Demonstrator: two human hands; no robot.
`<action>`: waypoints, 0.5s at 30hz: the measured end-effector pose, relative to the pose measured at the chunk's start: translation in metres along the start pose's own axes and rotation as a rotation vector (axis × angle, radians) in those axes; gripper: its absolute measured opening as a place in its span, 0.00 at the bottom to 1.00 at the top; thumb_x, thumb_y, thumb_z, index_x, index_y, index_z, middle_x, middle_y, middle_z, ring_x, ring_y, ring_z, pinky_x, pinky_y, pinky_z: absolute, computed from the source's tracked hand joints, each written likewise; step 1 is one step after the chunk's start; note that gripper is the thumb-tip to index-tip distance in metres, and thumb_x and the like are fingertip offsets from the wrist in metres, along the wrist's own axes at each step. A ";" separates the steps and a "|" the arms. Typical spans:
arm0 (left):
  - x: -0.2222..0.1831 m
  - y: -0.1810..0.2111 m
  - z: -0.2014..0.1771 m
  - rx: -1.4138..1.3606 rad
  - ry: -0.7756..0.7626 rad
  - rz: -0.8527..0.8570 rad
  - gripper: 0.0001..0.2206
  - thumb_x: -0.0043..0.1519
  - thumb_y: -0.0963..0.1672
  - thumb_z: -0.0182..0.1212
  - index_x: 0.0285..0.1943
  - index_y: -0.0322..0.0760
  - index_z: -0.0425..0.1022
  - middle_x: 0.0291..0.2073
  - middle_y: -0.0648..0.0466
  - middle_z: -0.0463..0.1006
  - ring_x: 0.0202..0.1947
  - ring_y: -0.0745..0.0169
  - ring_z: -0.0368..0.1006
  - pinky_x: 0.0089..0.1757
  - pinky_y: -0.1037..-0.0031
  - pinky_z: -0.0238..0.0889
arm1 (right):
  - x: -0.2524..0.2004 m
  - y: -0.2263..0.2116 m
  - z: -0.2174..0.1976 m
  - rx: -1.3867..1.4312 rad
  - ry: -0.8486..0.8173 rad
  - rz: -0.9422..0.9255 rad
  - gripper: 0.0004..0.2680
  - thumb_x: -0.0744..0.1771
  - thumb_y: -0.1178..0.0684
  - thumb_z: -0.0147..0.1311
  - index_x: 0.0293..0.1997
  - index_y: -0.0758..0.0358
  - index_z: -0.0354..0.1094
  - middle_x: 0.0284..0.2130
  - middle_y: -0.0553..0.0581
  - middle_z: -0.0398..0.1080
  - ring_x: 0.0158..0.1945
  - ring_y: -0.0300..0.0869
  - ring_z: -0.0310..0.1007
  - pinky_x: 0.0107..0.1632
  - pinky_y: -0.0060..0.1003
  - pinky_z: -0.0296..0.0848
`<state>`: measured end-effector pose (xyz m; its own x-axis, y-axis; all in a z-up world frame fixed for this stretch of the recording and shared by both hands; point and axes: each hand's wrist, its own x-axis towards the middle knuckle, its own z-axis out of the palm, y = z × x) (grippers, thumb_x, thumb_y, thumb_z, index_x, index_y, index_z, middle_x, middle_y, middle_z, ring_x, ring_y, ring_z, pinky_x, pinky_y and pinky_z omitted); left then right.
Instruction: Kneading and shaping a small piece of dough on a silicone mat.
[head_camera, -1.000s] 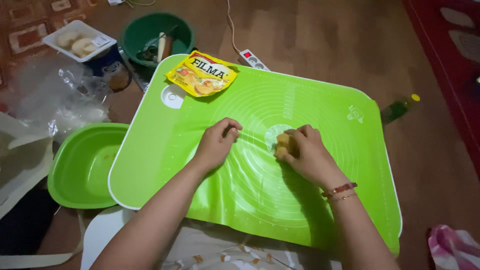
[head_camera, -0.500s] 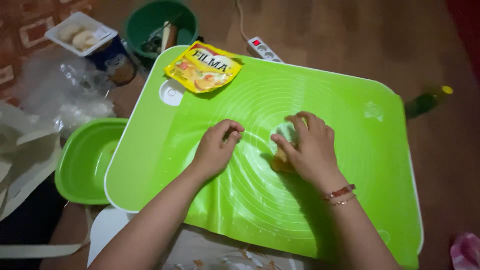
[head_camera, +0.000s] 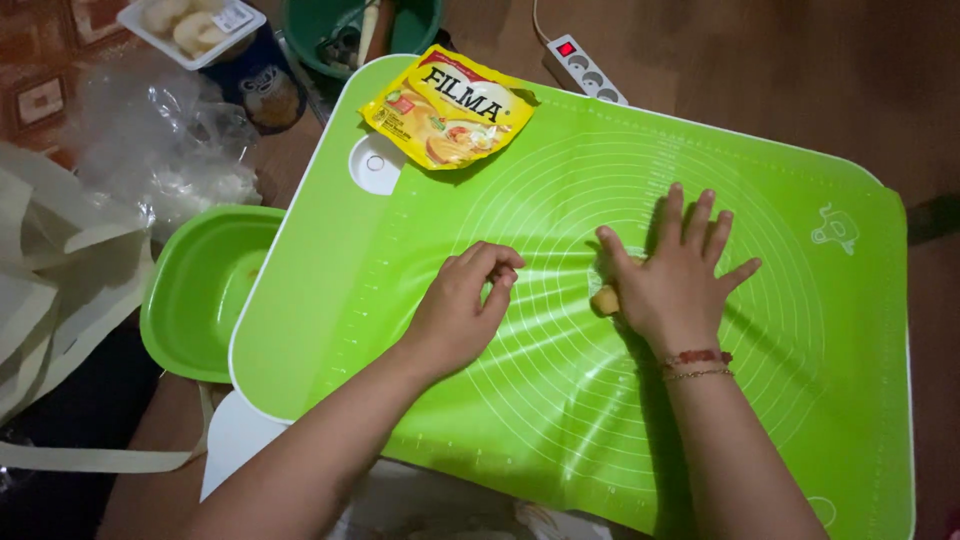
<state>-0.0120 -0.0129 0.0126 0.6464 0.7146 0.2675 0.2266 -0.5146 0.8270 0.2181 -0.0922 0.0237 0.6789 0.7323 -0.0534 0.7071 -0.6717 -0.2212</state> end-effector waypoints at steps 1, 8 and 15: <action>-0.001 -0.002 0.000 -0.001 0.008 0.032 0.07 0.65 0.40 0.56 0.51 0.34 0.73 0.40 0.50 0.78 0.42 0.54 0.75 0.47 0.65 0.66 | 0.002 0.001 0.000 0.008 -0.006 0.023 0.39 0.63 0.18 0.36 0.79 0.49 0.35 0.77 0.60 0.30 0.78 0.55 0.23 0.69 0.75 0.20; -0.003 -0.005 -0.001 -0.007 0.013 0.090 0.06 0.64 0.40 0.56 0.49 0.34 0.73 0.40 0.49 0.77 0.42 0.53 0.75 0.46 0.64 0.66 | 0.003 0.017 0.007 0.083 0.065 0.010 0.37 0.65 0.21 0.38 0.79 0.53 0.36 0.77 0.62 0.32 0.79 0.56 0.22 0.69 0.73 0.21; -0.021 0.005 0.003 0.246 -0.051 0.462 0.08 0.62 0.41 0.59 0.48 0.38 0.74 0.42 0.50 0.76 0.48 0.51 0.73 0.52 0.58 0.61 | -0.030 0.037 0.010 -0.046 0.138 -0.270 0.31 0.68 0.28 0.40 0.79 0.46 0.41 0.78 0.61 0.34 0.79 0.55 0.25 0.69 0.72 0.19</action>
<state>-0.0220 -0.0323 0.0093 0.7529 0.3661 0.5469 0.0698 -0.8707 0.4868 0.2216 -0.1376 0.0070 0.4831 0.8651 0.1346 0.8719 -0.4613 -0.1644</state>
